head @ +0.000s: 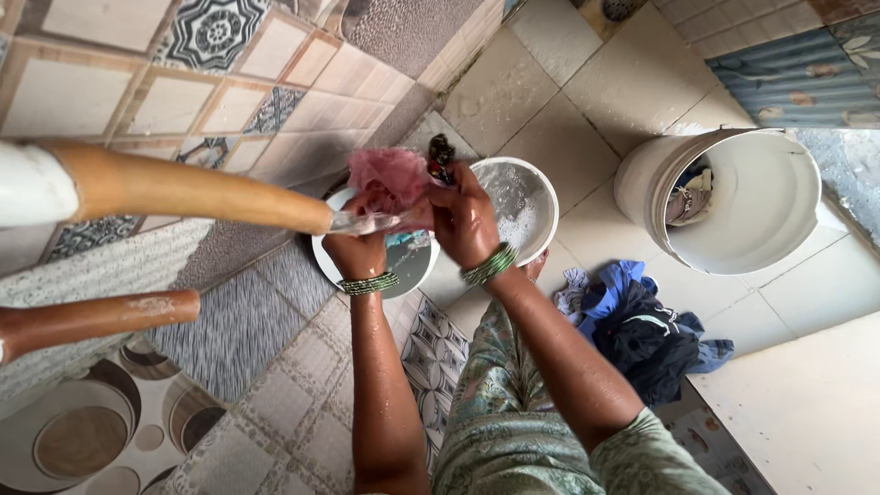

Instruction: The person washes several items of clothing by hand in buckets of soapy water, scrubbing them and rinsing them under a running hose.

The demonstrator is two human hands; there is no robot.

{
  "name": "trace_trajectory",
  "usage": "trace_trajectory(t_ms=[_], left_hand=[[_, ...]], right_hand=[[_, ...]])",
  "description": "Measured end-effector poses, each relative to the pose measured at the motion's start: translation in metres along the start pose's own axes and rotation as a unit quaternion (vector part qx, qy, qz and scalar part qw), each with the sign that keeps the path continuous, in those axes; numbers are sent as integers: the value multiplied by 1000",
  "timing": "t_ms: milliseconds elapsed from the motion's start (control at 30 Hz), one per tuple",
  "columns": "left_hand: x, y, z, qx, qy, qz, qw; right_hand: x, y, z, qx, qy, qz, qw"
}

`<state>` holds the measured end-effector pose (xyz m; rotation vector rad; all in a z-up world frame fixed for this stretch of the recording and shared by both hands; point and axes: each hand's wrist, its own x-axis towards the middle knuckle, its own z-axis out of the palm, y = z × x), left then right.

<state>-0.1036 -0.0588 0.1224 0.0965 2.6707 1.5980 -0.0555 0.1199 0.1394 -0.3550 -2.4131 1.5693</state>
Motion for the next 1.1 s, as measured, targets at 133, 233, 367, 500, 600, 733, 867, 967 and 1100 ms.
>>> trace_trajectory(t_ms=[133, 233, 367, 500, 600, 733, 867, 967, 1100], left_hand=[[-4, 27, 9, 26, -5, -10, 1000], [-11, 23, 16, 89, -4, -42, 995], [-21, -9, 20, 314, 2, 124, 941], [-20, -24, 44, 371, -78, 62, 923], [-15, -11, 68, 344, -131, 7, 930], [2, 3, 85, 342, -135, -28, 929], [15, 0, 72, 173, -189, 32, 966], [8, 9, 60, 44, -173, 186, 966], [16, 23, 44, 50, -171, 133, 975]], right_hand=[[-3, 39, 2, -129, -157, 59, 977], [-3, 47, 9, -236, -261, 118, 929], [6, 46, -17, -259, -290, 213, 896], [1, 22, -66, -253, -163, 191, 935], [-11, -8, -85, -254, -153, 142, 945], [-10, -19, -90, -260, -150, 65, 952], [-10, 5, -83, -264, -166, 100, 945], [-10, 43, -48, -136, -73, -101, 983], [-8, 88, 18, -77, -144, 19, 986]])
